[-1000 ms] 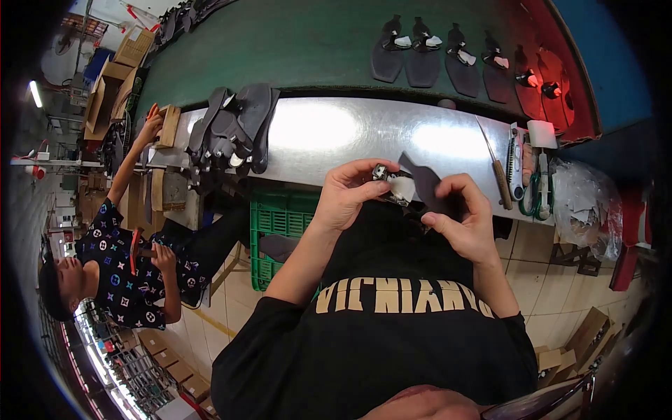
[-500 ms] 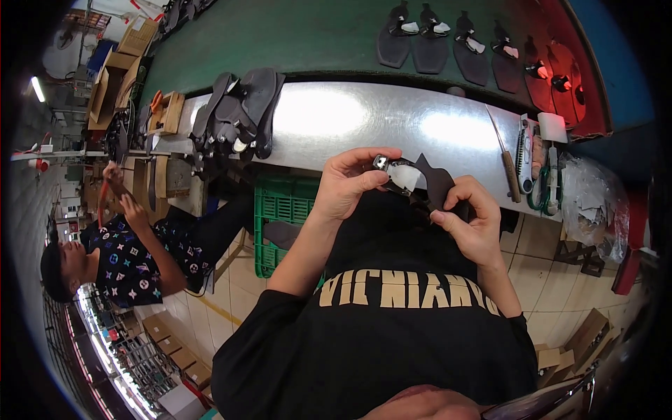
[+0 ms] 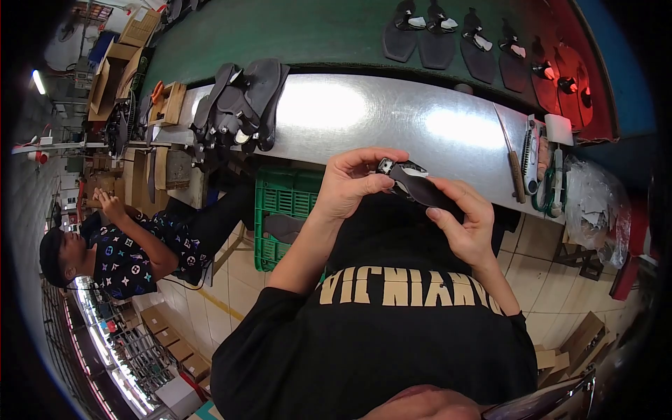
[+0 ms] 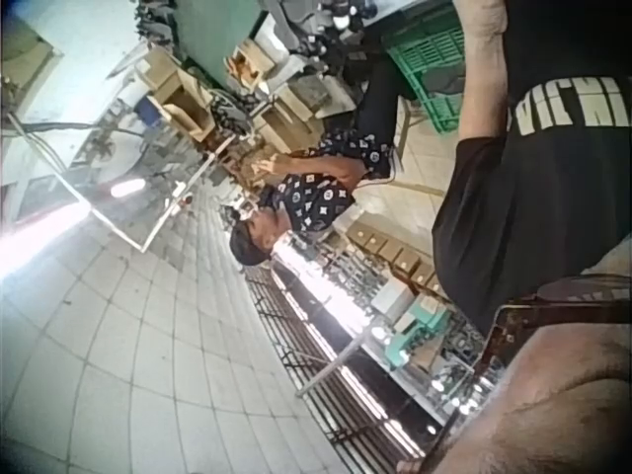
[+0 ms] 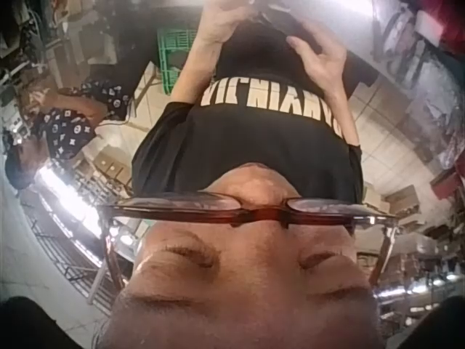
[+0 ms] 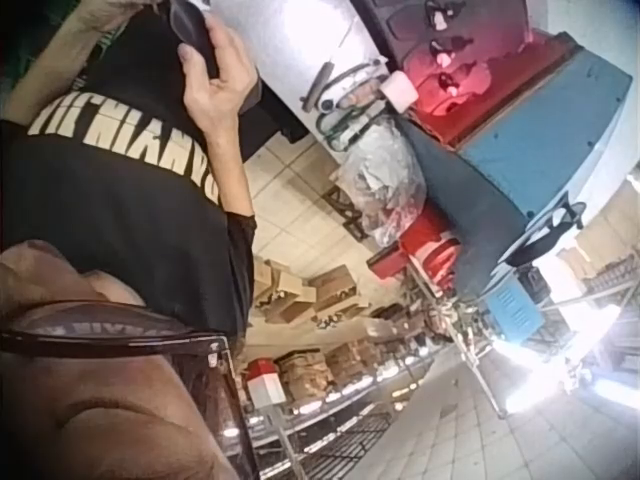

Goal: Manually assemble and trim components of sandals or shoes at a manufacturing workbench.

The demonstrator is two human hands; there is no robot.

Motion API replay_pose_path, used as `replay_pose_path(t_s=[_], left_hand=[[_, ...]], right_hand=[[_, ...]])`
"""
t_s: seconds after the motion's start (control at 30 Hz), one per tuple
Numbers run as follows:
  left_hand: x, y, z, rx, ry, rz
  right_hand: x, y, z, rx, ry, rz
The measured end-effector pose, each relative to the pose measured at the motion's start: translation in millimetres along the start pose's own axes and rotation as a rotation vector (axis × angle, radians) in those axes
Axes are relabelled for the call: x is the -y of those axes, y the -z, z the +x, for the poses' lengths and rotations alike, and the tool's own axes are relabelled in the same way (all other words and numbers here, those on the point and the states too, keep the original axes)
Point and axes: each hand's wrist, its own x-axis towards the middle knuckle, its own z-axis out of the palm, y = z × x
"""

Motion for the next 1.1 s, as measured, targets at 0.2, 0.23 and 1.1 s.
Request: replay_pose_path(t_s=[0.2,0.23,1.1], left_hand=[[2,1,1,0.006,0.025,0.01],[2,1,1,0.006,0.026,0.01],[5,2,-4,0.199,-0.101,0.228]], right_hand=[[1,1,0,-0.001,-0.038,-0.003],[1,2,0,0.001,-0.038,0.001],[9,8,12,0.066,0.145,-0.313]])
